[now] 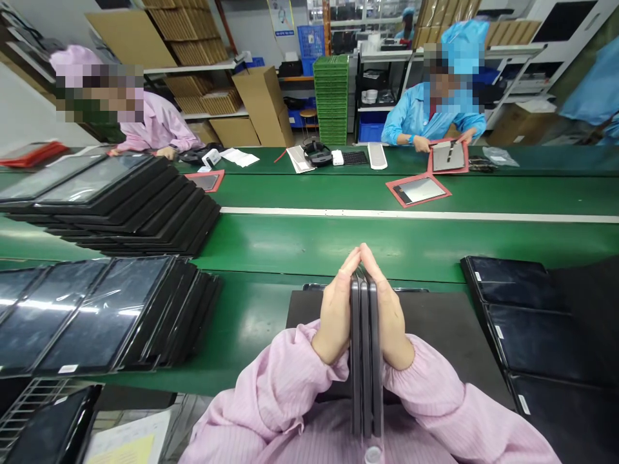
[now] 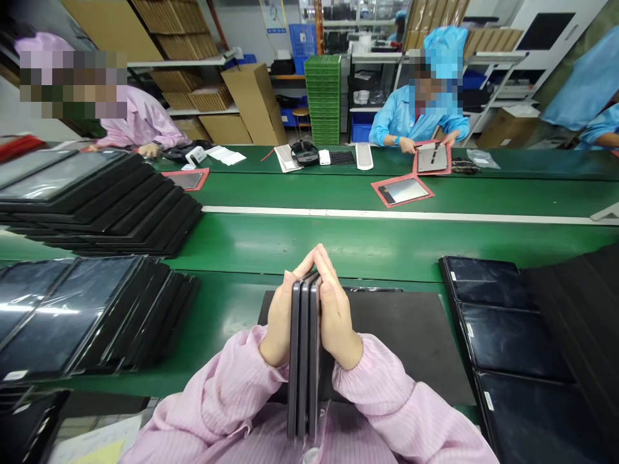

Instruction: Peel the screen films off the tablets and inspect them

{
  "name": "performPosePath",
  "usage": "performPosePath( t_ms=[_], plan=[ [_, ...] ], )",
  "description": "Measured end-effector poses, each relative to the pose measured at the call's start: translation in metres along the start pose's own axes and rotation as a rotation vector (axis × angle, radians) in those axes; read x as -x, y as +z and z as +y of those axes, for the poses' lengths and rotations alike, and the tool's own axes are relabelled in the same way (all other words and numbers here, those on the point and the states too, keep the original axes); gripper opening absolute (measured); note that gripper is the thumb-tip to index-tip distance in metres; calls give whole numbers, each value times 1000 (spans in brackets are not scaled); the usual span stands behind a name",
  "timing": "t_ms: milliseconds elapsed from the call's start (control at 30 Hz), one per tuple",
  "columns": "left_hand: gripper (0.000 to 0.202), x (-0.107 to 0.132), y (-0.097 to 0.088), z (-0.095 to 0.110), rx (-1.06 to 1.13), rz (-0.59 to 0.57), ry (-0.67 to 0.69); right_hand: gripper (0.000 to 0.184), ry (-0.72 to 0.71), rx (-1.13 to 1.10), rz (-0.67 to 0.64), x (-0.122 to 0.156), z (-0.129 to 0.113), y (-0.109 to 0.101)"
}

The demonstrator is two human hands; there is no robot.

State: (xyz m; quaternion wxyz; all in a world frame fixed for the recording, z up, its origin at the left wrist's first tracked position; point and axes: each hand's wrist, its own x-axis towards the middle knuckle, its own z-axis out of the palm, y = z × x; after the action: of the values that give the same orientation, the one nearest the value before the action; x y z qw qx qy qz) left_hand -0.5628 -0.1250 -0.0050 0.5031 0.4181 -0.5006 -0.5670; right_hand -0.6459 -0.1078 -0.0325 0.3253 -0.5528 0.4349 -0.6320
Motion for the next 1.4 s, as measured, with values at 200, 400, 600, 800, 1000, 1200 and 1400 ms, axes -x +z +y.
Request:
performPosePath(
  t_ms=[200, 400, 600, 800, 1000, 1200, 1400],
  plan=[
    [55, -8, -7, -6, 48, -29, 4, 41, -38, -16, -19, -4, 7, 6],
    [38, -8, -10, -12, 110, 102, 163, 38, -123, 68, 28, -7, 4, 4],
    [34, -9, -13, -10, 270, -10, 226, 28, -147, 23, -85, -20, -19, 4],
    [35, -9, -17, -15, 358, 17, 142, 14, -8, 51, -55, -30, -25, 10],
    [37, -6, -16, -16, 365, 34, 145, 17, -49, 84, -75, -31, -26, 6],
    [37, -8, -20, -22, 374, 24, 175, 22, -130, 132, -68, -31, -27, 7],
    [35, -7, -22, -25, 381, 38, 200, 15, -106, 84, -77, -31, -25, 6]
  ],
)
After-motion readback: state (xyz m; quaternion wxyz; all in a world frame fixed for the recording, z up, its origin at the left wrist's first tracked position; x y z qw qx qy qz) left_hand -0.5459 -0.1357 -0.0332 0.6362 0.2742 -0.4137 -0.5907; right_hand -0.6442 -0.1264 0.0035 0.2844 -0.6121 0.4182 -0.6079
